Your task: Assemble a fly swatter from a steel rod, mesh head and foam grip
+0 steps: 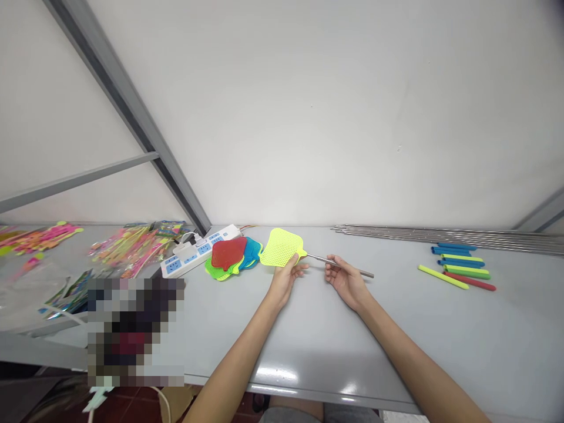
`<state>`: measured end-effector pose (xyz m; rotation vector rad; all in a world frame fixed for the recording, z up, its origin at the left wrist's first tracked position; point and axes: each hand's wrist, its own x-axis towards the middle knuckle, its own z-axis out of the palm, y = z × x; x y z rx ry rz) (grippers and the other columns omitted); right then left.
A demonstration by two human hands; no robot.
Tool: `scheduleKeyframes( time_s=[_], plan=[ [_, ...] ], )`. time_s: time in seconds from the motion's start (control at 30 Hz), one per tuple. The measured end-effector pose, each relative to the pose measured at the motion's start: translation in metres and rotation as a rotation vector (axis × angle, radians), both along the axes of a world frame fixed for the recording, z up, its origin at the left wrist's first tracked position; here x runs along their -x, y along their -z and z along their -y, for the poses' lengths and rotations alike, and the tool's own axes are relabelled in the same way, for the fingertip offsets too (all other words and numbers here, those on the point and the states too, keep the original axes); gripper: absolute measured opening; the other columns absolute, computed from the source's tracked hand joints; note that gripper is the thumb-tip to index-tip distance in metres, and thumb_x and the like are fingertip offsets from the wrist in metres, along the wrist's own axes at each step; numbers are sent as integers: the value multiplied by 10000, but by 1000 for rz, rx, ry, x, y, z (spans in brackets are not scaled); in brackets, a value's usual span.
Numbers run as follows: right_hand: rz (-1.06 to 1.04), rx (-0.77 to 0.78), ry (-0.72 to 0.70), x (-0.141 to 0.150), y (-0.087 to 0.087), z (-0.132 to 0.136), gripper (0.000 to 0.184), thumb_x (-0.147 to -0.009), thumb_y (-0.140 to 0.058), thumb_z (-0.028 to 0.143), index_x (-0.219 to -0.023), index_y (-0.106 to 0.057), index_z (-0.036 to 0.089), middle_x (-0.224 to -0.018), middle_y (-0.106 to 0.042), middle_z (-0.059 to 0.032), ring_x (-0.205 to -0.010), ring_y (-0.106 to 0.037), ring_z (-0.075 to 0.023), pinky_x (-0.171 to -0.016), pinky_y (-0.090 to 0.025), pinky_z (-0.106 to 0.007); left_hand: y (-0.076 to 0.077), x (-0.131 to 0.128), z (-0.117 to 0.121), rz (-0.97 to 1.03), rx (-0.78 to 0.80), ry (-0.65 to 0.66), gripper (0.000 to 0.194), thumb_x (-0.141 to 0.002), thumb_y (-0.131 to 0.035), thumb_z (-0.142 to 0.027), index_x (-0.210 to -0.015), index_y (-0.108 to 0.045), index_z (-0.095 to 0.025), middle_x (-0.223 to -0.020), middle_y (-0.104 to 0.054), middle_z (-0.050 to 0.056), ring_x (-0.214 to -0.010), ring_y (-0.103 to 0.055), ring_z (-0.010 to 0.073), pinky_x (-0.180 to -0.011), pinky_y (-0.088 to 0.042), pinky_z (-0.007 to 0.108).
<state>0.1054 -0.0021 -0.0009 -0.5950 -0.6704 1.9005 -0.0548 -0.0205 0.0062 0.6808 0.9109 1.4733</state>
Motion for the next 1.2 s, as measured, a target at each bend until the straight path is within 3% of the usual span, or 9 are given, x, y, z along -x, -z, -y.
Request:
scheduleKeyframes(
  time_s=[0.33, 0.83, 1.2],
  plan=[
    [95, -7, -28, 4, -4, 4, 211, -690, -568, 300, -855, -610, 175, -766, -615, -46, -721, -552, -129, -631, -413, -245, -7, -3, 0, -13, -24, -108, 330, -644, -606, -278, -952, -555, -170, -866, -620, 43, -581, -569, 104, -504, -381, 200],
    [28, 40, -84, 5, -2, 9, 221, -724, -543, 265, -913, -607, 171, -826, -627, -57, -798, -559, -123, -751, -425, -249, 1, -13, 5, -70, -98, -66, 233, -672, -575, -287, -872, -580, -169, -881, -601, 35, -684, -573, 121, -553, -390, 203],
    [-36, 75, -57, 7, -4, 15, 228, -735, -530, 257, -918, -596, 139, -867, -635, -82, -807, -578, -125, -809, -426, -256, -2, -14, 10, -386, -194, -78, 254, -756, -451, -360, -870, -555, -157, -836, -577, 30, -735, -538, 129, -652, -407, 244]
  ],
)
